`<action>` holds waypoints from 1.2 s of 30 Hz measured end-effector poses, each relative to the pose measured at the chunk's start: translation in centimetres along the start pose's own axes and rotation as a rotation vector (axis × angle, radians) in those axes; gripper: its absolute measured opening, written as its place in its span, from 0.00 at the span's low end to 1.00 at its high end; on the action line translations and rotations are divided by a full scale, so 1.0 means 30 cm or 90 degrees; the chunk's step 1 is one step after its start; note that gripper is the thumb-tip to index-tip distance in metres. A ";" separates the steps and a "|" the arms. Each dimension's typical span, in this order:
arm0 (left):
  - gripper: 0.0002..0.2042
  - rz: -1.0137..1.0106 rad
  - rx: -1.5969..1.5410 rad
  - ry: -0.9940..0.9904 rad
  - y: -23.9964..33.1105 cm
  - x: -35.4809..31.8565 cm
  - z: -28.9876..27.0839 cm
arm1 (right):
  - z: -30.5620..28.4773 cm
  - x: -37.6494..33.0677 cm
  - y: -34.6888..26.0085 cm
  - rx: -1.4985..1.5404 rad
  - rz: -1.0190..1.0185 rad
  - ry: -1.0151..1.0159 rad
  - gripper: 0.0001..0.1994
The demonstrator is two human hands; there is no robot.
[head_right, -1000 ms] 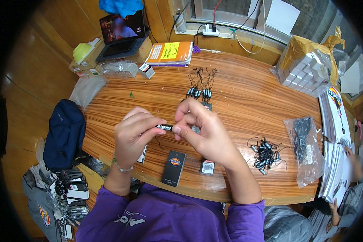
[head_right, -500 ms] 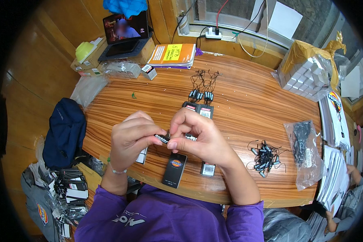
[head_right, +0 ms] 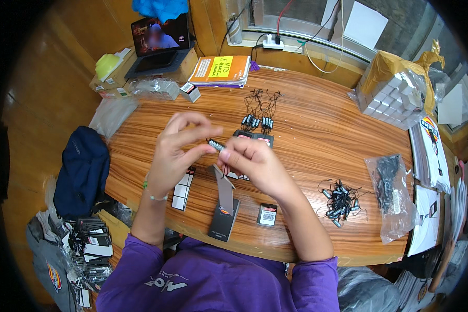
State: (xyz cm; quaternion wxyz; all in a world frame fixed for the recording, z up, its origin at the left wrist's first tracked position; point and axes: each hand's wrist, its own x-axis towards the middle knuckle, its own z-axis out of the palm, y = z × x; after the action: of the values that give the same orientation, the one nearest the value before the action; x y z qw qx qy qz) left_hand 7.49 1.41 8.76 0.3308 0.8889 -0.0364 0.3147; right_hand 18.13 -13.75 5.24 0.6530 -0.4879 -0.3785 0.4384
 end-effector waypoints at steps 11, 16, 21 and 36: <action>0.12 -0.066 -0.093 0.071 0.003 -0.051 0.188 | -0.045 0.017 0.005 0.327 -0.095 0.164 0.08; 0.08 -0.239 -0.438 0.112 -0.038 -0.045 0.220 | -0.075 0.021 -0.006 0.325 -0.110 0.199 0.10; 0.13 -0.232 -0.410 0.077 -0.049 -0.040 0.211 | -0.083 0.031 0.003 0.248 -0.121 0.253 0.11; 0.09 -0.383 -0.464 -0.101 -0.244 -0.010 0.360 | -0.374 0.177 -0.106 0.075 -0.223 0.336 0.09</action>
State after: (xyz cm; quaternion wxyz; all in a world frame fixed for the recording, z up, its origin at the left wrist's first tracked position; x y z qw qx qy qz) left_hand 15.03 0.47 -1.84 0.6938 0.7072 0.0890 0.1029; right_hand 30.88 -12.61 6.02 0.8212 -0.4738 -0.2482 0.1991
